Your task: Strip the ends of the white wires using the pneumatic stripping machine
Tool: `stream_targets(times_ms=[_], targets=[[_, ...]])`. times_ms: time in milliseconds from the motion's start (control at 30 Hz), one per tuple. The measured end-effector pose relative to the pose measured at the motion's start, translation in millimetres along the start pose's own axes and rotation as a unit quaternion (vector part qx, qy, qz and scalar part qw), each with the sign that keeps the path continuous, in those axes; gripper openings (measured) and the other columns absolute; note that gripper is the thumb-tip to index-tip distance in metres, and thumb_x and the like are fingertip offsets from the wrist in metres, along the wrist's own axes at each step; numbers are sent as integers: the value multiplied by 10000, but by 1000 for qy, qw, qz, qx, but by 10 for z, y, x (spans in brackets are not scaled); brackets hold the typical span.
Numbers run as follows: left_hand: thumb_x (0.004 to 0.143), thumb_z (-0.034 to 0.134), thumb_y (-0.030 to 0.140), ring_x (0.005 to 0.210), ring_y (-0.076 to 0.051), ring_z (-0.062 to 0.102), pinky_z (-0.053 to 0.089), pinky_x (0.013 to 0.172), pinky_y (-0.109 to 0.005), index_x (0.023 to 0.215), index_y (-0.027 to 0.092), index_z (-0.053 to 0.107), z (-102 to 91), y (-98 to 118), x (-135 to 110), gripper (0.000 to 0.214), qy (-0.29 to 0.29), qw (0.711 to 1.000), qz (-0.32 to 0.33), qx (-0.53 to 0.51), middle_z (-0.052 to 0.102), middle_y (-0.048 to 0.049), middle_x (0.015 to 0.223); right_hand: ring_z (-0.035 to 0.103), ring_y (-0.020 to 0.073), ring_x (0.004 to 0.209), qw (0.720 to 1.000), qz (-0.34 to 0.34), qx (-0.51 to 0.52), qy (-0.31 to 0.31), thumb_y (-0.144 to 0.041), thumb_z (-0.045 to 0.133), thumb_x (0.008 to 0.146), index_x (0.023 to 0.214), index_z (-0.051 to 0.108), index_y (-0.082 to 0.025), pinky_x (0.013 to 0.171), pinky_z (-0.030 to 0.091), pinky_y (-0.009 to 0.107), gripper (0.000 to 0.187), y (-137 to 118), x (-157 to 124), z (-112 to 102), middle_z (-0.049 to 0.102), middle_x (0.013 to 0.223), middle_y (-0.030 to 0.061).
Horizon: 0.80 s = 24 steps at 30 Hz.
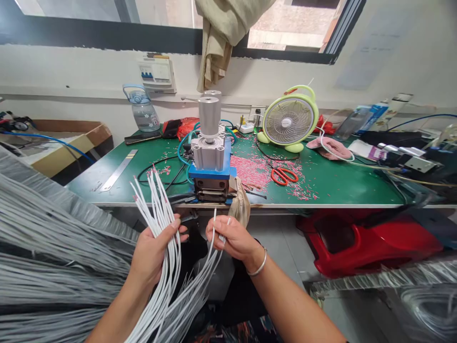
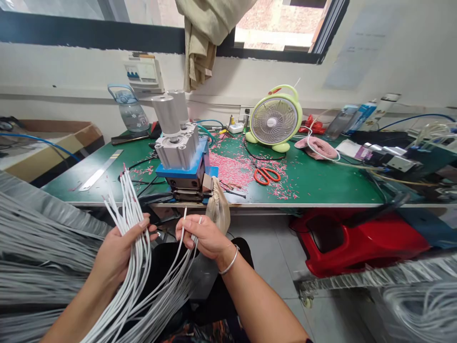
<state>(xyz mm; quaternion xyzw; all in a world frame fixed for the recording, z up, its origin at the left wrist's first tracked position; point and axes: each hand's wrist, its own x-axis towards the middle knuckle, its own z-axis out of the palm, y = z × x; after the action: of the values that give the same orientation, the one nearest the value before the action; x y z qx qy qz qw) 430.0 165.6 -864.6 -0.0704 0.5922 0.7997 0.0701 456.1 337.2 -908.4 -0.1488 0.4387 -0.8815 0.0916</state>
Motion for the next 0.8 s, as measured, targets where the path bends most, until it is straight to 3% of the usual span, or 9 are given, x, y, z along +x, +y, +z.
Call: stream_targets(times_ms=[267, 567, 800], targets=[[530, 747, 189, 588, -137, 629, 515, 587, -227, 885, 123, 549, -85, -90, -29, 412, -27, 998, -11, 47, 671, -27, 662, 395, 37, 441, 1000, -1, -19, -9, -305, 505, 800, 792, 592, -102, 425, 272, 185, 221, 23, -42, -18, 559, 681, 30], [548, 731, 195, 610, -124, 620, 495, 616, -218, 748, 132, 520, -91, -116, -69, 297, -47, 998, -6, 30, 634, 7, 652, 439, 44, 436, 1000, -1, -14, -2, -331, 533, 773, 778, 594, -96, 406, 306, 176, 243, 10, -57, 2, 579, 699, 44], [536, 733, 160, 590, -119, 616, 515, 616, -242, 767, 159, 516, -15, 56, -70, 317, -1, 999, 35, -27, 619, 29, 664, 508, 72, 405, 991, -27, 45, 122, -296, 551, 749, 759, 570, -115, 354, 361, 165, 182, -110, 149, 121, 579, 627, 19]])
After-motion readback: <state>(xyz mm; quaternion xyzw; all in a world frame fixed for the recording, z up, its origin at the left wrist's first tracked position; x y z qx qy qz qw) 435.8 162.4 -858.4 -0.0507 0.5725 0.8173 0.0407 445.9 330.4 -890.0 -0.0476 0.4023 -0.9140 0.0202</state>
